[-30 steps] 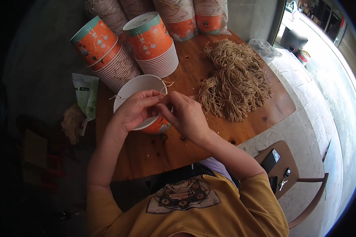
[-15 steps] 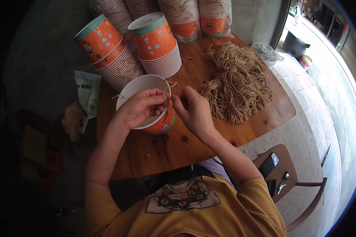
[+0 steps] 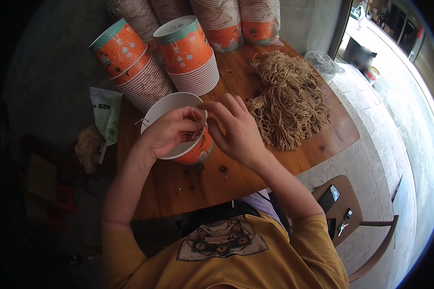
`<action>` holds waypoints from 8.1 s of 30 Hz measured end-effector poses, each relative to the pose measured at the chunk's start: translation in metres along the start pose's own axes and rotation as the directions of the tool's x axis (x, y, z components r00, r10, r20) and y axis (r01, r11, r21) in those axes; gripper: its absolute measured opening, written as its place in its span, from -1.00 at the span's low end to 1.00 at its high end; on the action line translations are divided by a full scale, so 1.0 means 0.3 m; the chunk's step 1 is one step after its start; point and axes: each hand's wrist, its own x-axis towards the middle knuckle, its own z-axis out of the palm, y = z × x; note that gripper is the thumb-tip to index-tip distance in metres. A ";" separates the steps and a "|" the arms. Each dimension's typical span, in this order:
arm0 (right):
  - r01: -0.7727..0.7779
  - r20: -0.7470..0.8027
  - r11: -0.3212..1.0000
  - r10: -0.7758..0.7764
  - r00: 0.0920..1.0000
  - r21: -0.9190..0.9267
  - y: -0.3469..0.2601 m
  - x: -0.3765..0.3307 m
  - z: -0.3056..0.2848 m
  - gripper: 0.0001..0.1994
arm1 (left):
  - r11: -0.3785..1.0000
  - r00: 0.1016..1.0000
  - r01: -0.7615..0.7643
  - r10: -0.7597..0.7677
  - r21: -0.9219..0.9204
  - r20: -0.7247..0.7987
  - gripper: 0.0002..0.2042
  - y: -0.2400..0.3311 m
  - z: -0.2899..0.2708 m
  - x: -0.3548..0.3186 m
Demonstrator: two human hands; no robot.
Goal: Threading cord handles through holes in paper buckets and tying knots to secure them.
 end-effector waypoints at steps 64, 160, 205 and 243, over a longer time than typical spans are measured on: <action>-0.412 0.445 0.880 0.278 0.851 0.238 0.038 0.026 0.001 -0.83 | 0.711 0.881 -0.304 0.463 0.635 -0.096 -0.81 -0.070 0.018 -0.068; -0.659 0.486 0.346 0.468 0.738 0.667 0.050 -0.004 0.020 -0.92 | 0.688 0.812 -0.429 0.577 0.586 -0.083 -0.63 -0.086 0.093 -0.028; -0.297 0.458 0.804 0.035 0.888 0.515 -0.134 0.001 -0.063 -0.90 | -0.024 0.672 -0.273 0.711 0.962 0.208 -0.84 -0.159 0.125 -0.214; -0.073 -0.022 0.588 0.153 0.988 0.805 -0.106 1.063 0.275 -0.49 | -0.108 0.077 -0.553 0.981 0.826 0.180 0.19 0.660 -0.495 -0.176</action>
